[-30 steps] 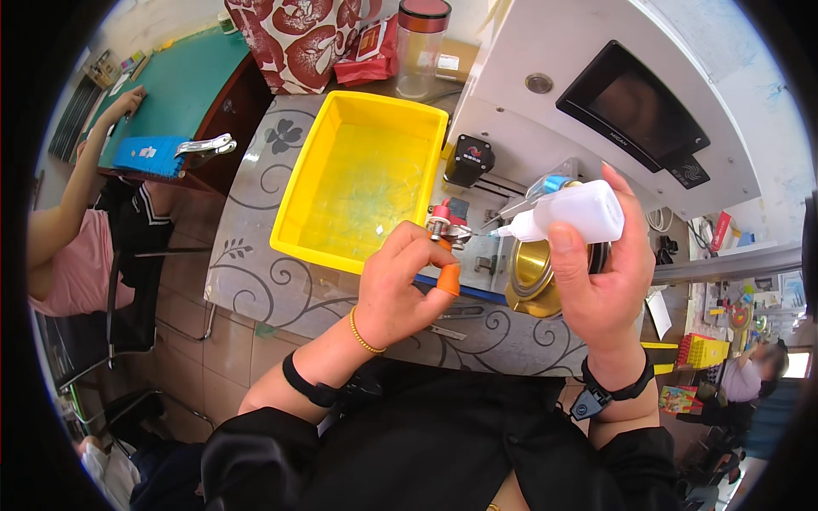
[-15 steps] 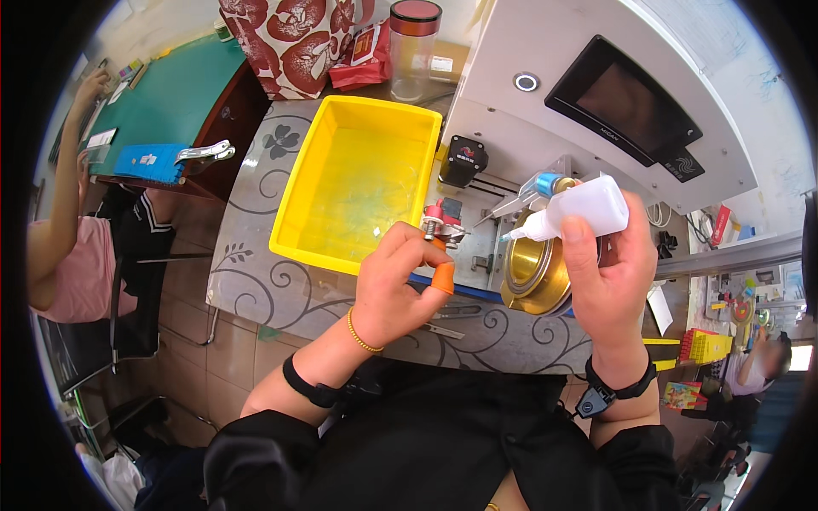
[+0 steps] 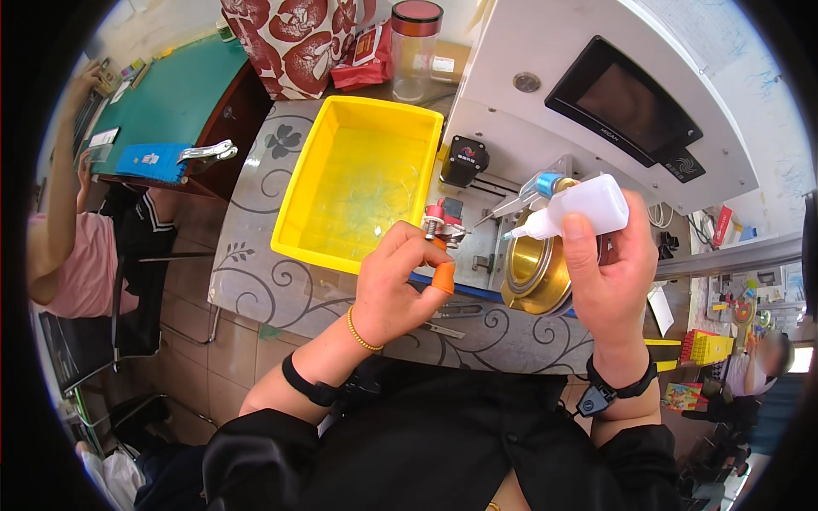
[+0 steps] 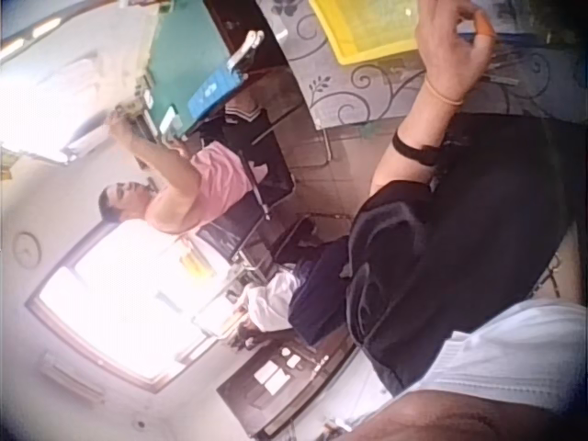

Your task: Assembling and labeling yellow plastic components, likely electronic parts or sensors, using a winding machine and manual marking.

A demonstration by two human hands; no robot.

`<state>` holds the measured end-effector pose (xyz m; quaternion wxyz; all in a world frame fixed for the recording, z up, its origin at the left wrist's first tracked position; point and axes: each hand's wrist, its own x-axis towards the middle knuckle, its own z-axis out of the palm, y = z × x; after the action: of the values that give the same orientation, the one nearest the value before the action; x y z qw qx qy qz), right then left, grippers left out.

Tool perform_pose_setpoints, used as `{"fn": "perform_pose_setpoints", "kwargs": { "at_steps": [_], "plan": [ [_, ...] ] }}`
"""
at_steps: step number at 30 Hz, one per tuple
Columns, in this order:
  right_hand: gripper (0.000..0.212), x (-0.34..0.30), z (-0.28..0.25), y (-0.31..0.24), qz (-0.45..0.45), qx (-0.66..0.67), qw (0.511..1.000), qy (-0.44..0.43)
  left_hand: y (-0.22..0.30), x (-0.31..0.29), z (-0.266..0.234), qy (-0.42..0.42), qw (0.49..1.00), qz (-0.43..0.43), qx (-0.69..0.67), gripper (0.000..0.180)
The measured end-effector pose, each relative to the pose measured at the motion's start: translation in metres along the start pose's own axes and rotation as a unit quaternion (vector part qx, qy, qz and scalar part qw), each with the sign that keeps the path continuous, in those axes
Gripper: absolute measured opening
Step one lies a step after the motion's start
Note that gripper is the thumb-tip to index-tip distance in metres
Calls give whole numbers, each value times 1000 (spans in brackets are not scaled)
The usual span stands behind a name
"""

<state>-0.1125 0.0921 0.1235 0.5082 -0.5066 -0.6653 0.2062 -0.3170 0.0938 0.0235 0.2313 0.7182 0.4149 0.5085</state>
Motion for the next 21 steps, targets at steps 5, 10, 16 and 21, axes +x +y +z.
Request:
{"fn": "perform_pose_setpoints", "kwargs": {
  "at_steps": [5,10,16,21],
  "plan": [
    [27,-9,-15,-3,-22,4,1000,6,-1,-3,0,-4,1000,-3,1,15],
    [40,-35,-84,-8,-80,61,987,128,1,3,9,-14,999,6,-28,13],
    [42,-83,-193,24,-72,84,965,237,-4,-5,7,-9,999,23,34,15],
    [22,-102,-224,65,29,-150,915,375,-5,-5,10,-2,999,10,34,13]
  ]
}}
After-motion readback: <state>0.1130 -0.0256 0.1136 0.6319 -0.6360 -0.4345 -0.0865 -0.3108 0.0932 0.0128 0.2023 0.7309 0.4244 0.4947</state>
